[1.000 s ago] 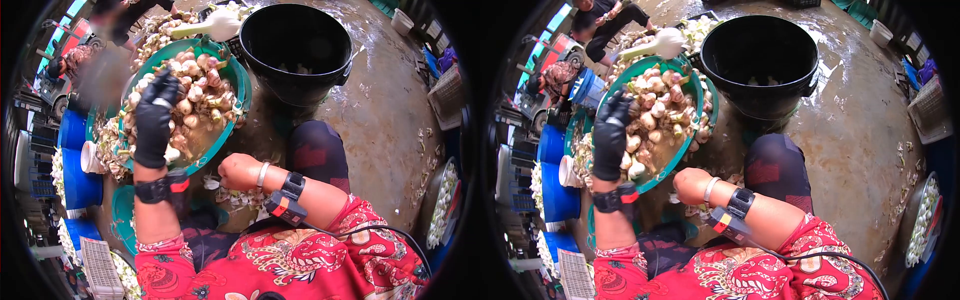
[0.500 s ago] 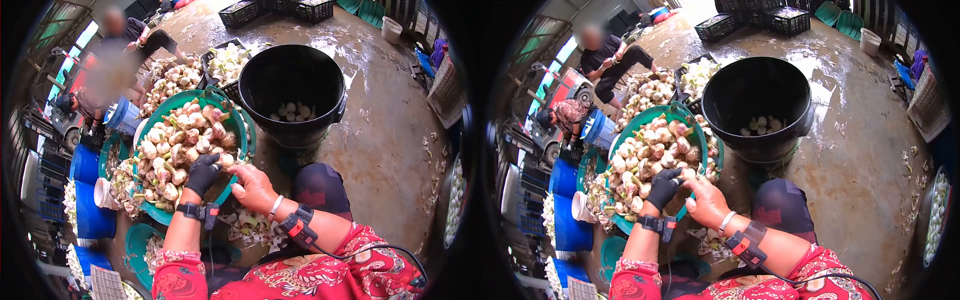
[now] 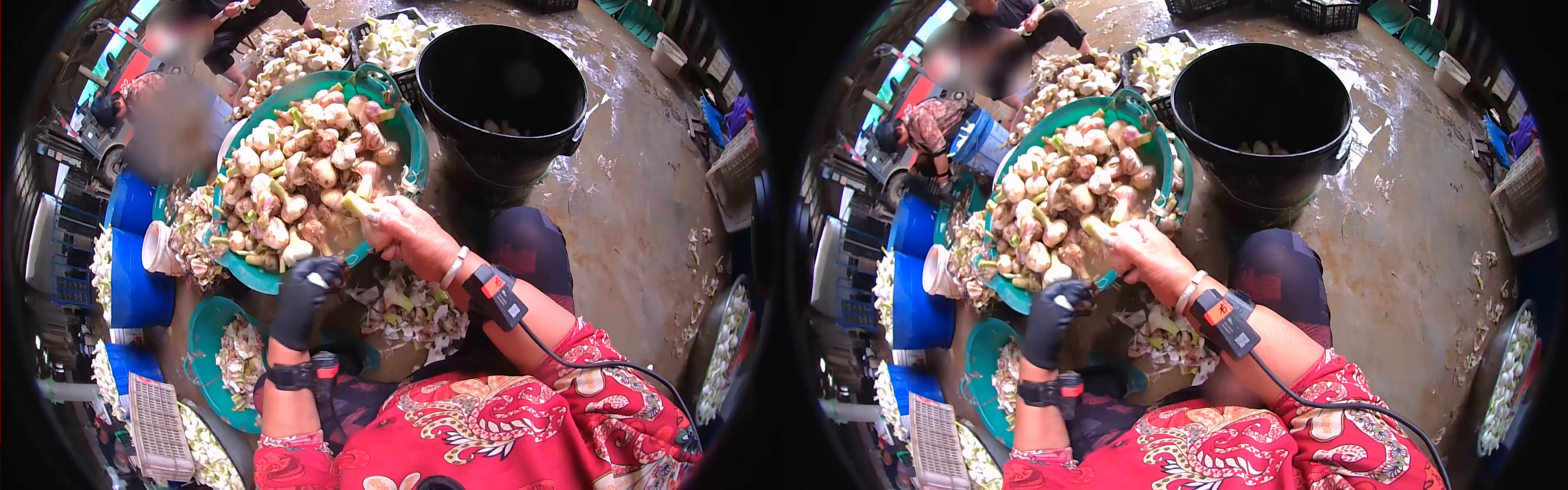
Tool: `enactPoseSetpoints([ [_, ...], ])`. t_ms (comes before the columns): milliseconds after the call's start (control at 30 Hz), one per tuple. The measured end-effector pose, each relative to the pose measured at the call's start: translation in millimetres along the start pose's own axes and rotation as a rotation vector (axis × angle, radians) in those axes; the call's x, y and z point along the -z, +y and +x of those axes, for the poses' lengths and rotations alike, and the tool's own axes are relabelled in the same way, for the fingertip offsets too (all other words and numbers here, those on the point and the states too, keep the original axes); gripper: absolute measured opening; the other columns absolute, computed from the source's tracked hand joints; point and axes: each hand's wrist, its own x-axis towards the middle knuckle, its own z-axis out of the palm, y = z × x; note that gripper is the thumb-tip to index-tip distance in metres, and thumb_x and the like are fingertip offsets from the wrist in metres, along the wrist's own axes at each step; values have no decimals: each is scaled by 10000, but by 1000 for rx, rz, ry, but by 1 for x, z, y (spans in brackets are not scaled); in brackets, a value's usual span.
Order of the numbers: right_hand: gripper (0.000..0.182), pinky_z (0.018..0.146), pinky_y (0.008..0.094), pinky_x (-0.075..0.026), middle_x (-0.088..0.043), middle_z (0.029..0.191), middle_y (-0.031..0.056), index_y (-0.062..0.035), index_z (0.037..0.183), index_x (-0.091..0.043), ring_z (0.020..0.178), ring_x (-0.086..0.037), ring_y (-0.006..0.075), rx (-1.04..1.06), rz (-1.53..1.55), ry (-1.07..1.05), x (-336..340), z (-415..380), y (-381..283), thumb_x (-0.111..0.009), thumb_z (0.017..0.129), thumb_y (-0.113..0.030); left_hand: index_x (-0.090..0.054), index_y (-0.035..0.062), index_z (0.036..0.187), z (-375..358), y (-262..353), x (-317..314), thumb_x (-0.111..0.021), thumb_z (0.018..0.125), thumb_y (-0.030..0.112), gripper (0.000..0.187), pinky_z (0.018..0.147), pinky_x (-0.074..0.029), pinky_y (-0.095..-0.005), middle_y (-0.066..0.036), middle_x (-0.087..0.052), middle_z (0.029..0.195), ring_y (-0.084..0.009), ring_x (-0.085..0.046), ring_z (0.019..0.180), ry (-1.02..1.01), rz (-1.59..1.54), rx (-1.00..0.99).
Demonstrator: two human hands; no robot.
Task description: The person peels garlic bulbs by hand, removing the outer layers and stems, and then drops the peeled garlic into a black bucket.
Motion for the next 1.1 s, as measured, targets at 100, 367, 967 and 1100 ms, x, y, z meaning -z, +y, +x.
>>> enactPoseSetpoints([
  [100,481,764,259,-504,-569,1055,43,-59,1230,-476,896,-585,119,85,-49,-23,-9,-2,12,-699,812,-143,-555,-38,1196,-4,4,-19,-619,893,160,367,721,-489,-225,-43,-647,936,-101,-596,776,165,-119,45],
  [367,579,856,278,-498,-614,1053,29,-66,1287,-491,973,-577,109,509,-587,-50,-12,-5,31,-761,775,-101,-575,14,1056,9,11,-36,-528,947,135,170,758,-495,-254,-49,-624,954,-131,-607,863,109,-536,-107],
  [967,475,359,233,-338,-616,707,74,-91,930,-568,427,-477,132,-469,167,-8,-16,-3,19,-365,926,-520,-636,-31,1024,-4,1,-31,-608,827,32,209,735,-486,-263,-42,-654,951,-101,-595,807,269,248,-146],
  [1100,461,404,223,-381,-611,770,83,-95,1023,-529,523,-520,138,-373,193,-64,-10,0,25,-417,908,-526,-633,-33,1018,-6,-5,-35,-601,805,19,221,737,-485,-279,-51,-653,937,-118,-584,795,287,355,-178],
])
